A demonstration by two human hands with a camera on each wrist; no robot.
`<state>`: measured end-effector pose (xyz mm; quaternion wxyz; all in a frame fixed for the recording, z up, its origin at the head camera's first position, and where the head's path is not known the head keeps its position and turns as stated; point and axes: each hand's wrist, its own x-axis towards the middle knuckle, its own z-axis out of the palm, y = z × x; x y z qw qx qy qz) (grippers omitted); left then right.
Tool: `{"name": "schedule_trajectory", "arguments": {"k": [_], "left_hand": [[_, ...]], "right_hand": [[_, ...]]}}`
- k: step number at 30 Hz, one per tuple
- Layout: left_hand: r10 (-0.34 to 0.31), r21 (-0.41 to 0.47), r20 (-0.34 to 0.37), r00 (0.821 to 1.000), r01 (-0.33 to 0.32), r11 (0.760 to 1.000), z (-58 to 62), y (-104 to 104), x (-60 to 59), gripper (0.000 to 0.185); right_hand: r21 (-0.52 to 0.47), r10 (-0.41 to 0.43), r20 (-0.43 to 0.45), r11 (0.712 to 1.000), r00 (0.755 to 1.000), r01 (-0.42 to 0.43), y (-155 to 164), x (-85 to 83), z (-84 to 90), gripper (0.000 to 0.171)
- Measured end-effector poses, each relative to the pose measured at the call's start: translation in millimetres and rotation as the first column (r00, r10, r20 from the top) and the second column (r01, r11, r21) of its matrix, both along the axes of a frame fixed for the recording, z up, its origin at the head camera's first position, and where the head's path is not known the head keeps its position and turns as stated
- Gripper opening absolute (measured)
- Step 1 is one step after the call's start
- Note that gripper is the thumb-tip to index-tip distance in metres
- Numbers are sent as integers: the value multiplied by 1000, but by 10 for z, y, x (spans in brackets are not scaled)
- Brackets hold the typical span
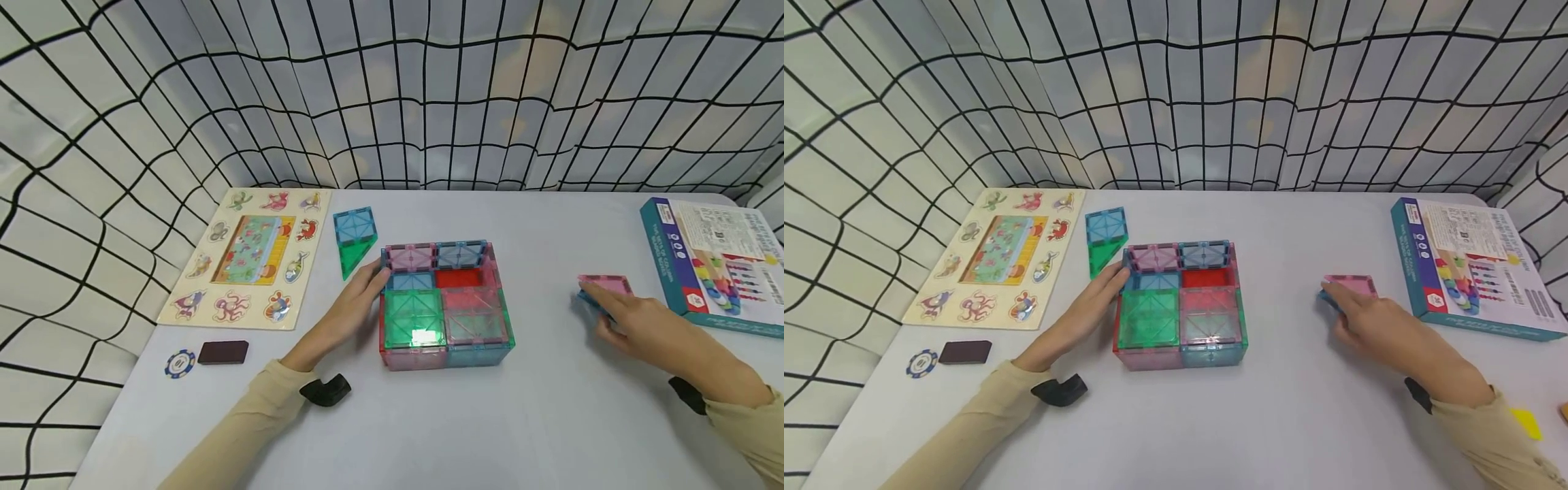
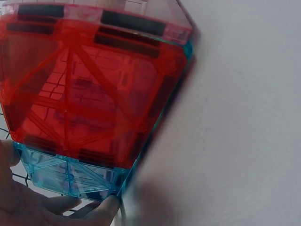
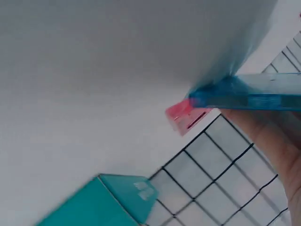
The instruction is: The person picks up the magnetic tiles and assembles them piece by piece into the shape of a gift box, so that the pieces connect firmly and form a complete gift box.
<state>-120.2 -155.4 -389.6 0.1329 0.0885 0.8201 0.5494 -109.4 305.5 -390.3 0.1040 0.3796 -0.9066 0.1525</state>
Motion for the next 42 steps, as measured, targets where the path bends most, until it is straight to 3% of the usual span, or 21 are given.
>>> {"name": "schedule_trajectory", "arguments": {"k": [4,9,15,18,22,25,27,30,33,36,38,40,42], "left_hand": [[-4,5,-13,1000,4,1000,1,3,-1,68],[-7,-9,-13,1000,7,1000,6,-21,5,68],[-5,-23,-6,1000,5,1000,10,-43,-6,70],[-6,-27,-6,1000,6,1000,16,-55,-6,70],[-8,-33,-3,1000,8,999,24,-71,-6,70],[-23,-54,14,1000,24,998,50,-82,-20,71],[-26,-91,23,999,28,995,96,-95,-38,72],[-8,-162,-17,1000,5,987,228,-114,-77,72],[47,-205,-122,991,-71,976,440,-107,-106,71],[76,-161,-221,972,-113,980,667,-46,-126,64],[51,-97,-229,972,-75,992,789,37,-144,58],[-9,-21,-175,985,5,1000,867,145,-174,52],[-80,57,-77,994,85,995,907,262,-213,49]], "right_hand": [[-93,-102,110,989,989,112,160,-47,61,34],[-140,-223,277,953,935,269,317,-128,116,30],[-168,-239,358,934,903,314,339,-242,152,27],[-187,-227,432,924,873,333,307,-277,211,28],[-296,-160,474,897,866,328,137,-289,305,29],[-389,-135,417,868,899,310,-117,-278,394,30],[-420,-147,334,861,931,287,-326,-265,465,31],[-430,-139,158,881,978,195,-655,-271,572,33],[-418,-60,-15,907,998,49,-955,-325,667,41],[-411,63,-128,905,990,-111,-1198,-394,734,34],[-391,133,-187,899,973,-198,-1316,-432,759,29],[-363,182,-247,893,952,-265,-1413,-460,769,31],[-314,210,-304,899,929,-306,-1488,-475,770,30]]}}
